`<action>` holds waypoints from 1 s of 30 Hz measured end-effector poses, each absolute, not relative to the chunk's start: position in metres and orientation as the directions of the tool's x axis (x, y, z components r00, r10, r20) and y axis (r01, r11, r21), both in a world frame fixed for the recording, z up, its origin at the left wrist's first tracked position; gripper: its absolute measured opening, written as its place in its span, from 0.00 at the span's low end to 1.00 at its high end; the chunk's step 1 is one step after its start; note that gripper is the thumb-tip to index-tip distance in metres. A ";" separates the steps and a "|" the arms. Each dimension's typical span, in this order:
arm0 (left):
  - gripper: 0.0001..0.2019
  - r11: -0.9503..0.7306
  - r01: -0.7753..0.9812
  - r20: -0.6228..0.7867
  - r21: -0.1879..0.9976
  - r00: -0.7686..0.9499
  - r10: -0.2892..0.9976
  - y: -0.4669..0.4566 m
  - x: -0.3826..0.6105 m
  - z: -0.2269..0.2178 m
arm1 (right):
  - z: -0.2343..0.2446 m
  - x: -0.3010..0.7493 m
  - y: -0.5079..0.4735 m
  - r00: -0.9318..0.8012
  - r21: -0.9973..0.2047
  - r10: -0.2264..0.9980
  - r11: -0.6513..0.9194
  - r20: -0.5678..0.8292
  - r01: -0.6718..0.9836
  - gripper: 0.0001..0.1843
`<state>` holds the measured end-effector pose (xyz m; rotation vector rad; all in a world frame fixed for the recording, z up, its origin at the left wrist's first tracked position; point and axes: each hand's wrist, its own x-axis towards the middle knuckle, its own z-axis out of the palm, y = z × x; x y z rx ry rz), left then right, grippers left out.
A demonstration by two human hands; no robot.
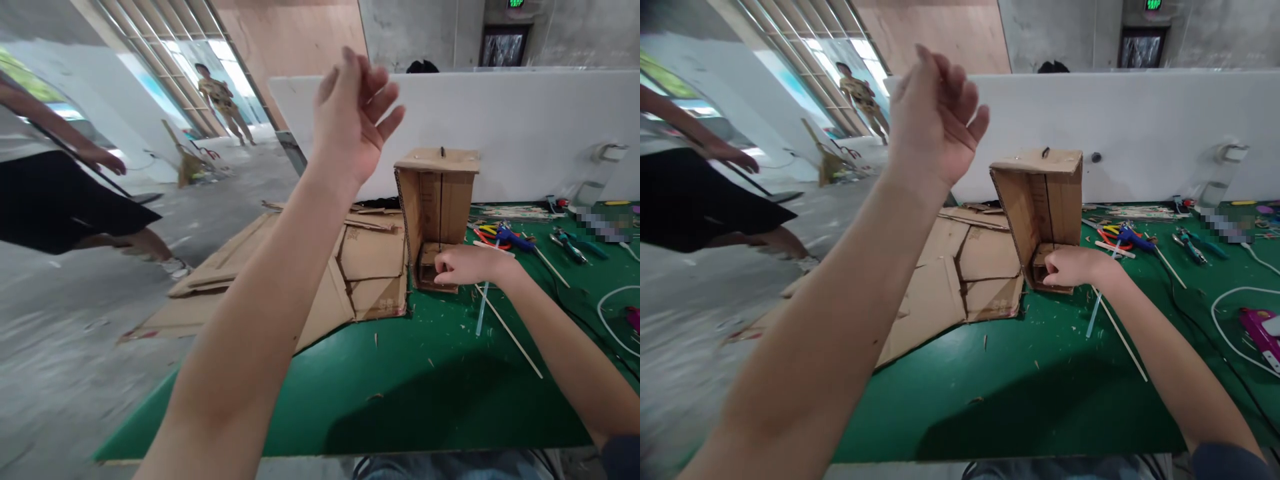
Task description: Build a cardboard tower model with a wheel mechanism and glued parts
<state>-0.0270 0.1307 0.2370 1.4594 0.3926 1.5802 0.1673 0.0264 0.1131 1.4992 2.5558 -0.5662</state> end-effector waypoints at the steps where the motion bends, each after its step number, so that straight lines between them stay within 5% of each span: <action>1: 0.17 -0.512 -0.390 0.600 0.765 0.144 0.787 0.140 -0.037 0.236 | 0.114 0.168 0.027 -0.492 -0.255 0.814 0.428 -0.308 0.867 0.14; 4: 0.23 -0.547 -0.253 0.588 0.798 0.125 0.799 0.158 -0.063 0.220 | 0.119 0.174 0.026 -0.464 -0.254 0.823 0.397 -0.327 0.882 0.16; 7: 0.22 -0.553 -0.134 0.556 0.822 -0.013 0.831 0.157 -0.072 0.190 | 0.129 0.189 0.023 -0.490 -0.314 0.828 0.405 -0.273 0.859 0.21; 10: 0.18 -0.554 0.124 0.553 0.823 0.047 0.832 0.147 -0.068 0.160 | 0.143 0.212 0.019 -0.458 -0.348 0.871 0.381 -0.176 0.857 0.23; 14: 0.14 -0.614 0.497 0.593 0.613 0.225 0.773 0.133 -0.061 0.125 | 0.149 0.235 0.024 -0.191 -0.361 0.951 0.271 0.242 0.892 0.21; 19: 0.10 -0.513 0.793 0.371 0.328 0.392 0.842 0.118 -0.057 0.080 | 0.139 0.233 0.054 -0.006 -0.463 0.769 0.392 0.639 0.795 0.27; 22: 0.09 -0.516 0.788 0.354 0.336 0.402 0.845 0.118 -0.054 0.068 | 0.141 0.225 0.070 0.027 -0.443 0.729 0.385 0.683 0.809 0.28; 24: 0.13 -0.525 0.692 0.394 0.495 0.360 0.846 0.120 -0.049 0.069 | 0.147 0.220 0.075 0.012 -0.414 0.740 0.363 0.673 0.835 0.25; 27: 0.27 -0.486 0.285 0.451 0.826 0.182 0.874 0.118 -0.036 0.078 | 0.156 0.216 0.076 -0.009 -0.371 0.736 0.353 0.677 0.859 0.18; 30: 0.32 -0.576 0.075 0.568 0.814 0.104 0.817 0.106 -0.021 0.088 | 0.158 0.215 0.075 0.010 -0.352 0.712 0.335 0.703 0.874 0.18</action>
